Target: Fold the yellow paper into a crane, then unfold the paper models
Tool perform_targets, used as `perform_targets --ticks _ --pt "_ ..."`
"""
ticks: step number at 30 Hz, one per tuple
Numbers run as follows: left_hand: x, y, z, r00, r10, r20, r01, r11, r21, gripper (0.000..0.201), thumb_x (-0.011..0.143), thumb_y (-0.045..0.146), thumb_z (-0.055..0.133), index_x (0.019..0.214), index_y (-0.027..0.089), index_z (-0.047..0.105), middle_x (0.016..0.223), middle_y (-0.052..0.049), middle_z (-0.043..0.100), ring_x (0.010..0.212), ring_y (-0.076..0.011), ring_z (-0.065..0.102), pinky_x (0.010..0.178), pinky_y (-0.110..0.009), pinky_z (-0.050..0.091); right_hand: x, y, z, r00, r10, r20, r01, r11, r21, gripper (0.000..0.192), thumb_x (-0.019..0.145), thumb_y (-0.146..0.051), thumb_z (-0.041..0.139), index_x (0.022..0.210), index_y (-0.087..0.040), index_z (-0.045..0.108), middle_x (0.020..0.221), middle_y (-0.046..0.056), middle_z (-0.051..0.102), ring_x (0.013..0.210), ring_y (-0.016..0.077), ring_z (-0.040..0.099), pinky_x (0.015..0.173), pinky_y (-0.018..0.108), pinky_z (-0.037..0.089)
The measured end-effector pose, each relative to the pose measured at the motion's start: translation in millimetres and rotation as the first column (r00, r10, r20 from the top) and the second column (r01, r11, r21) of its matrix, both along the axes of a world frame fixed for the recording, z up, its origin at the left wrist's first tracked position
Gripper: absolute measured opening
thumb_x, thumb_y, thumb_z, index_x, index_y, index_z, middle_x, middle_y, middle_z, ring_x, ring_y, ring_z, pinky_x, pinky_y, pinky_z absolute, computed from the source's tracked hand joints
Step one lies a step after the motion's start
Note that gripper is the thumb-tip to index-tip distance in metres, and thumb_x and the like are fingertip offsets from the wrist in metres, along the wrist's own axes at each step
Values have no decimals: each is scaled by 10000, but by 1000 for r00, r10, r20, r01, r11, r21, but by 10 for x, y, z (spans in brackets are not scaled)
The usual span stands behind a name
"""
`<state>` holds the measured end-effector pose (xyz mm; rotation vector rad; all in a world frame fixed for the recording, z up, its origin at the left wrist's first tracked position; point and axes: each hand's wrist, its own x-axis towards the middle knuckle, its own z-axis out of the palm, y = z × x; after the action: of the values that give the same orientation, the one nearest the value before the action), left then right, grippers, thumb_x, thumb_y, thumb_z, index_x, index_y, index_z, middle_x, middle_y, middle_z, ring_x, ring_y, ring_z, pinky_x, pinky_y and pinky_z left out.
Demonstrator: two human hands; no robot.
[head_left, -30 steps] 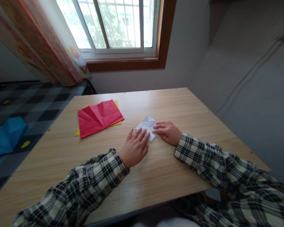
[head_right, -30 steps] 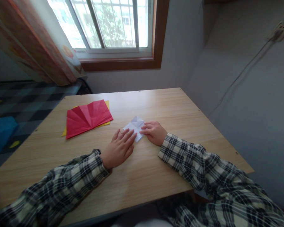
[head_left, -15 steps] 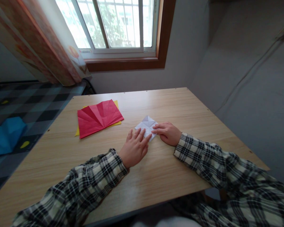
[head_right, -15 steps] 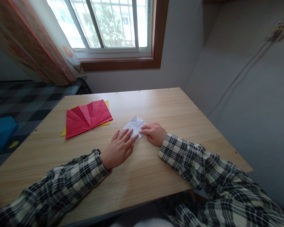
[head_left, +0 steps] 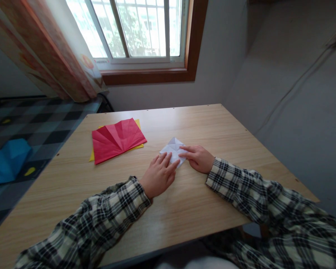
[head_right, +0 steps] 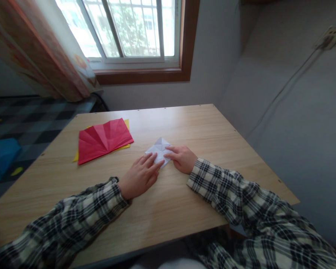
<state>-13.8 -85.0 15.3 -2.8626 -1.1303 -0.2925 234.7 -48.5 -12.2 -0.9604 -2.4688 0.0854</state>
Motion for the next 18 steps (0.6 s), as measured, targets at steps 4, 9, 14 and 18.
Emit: perform_targets --ticks 4,9,14,18 --pt "-13 23 46 1000 -16 -2 16 1000 -15 443 954 291 474 1386 240 559 1424 -173 525 1325 -337 469 1068 -543 386 -39 -24 16 997 -57 59 59 998 -25 535 859 -123 480 1389 -162 540 1434 136 555 1240 263 565 1010 456 463" --pt "-24 51 88 999 -42 15 42 999 -11 427 949 305 482 1361 251 582 1400 -152 544 1292 -320 489 1058 -523 402 -101 -65 24 985 -96 147 103 994 -39 525 907 -217 479 1427 -154 515 1455 126 536 1251 286 522 1058 488 389" --pt "18 39 97 998 -43 42 42 999 23 395 944 270 480 1313 223 611 1354 -153 568 1251 -316 507 1046 -514 418 -137 -78 23 978 -127 165 133 991 -31 508 946 -288 457 1439 -174 505 1449 105 543 1247 280 502 1068 480 355" --pt "61 43 111 999 -23 33 22 999 38 353 976 288 439 1257 185 625 1315 -156 591 1221 -293 522 1058 -486 408 -162 -81 55 973 -142 179 148 989 -23 477 961 -311 454 1408 -166 539 1429 111 560 1232 284 505 1056 479 361"
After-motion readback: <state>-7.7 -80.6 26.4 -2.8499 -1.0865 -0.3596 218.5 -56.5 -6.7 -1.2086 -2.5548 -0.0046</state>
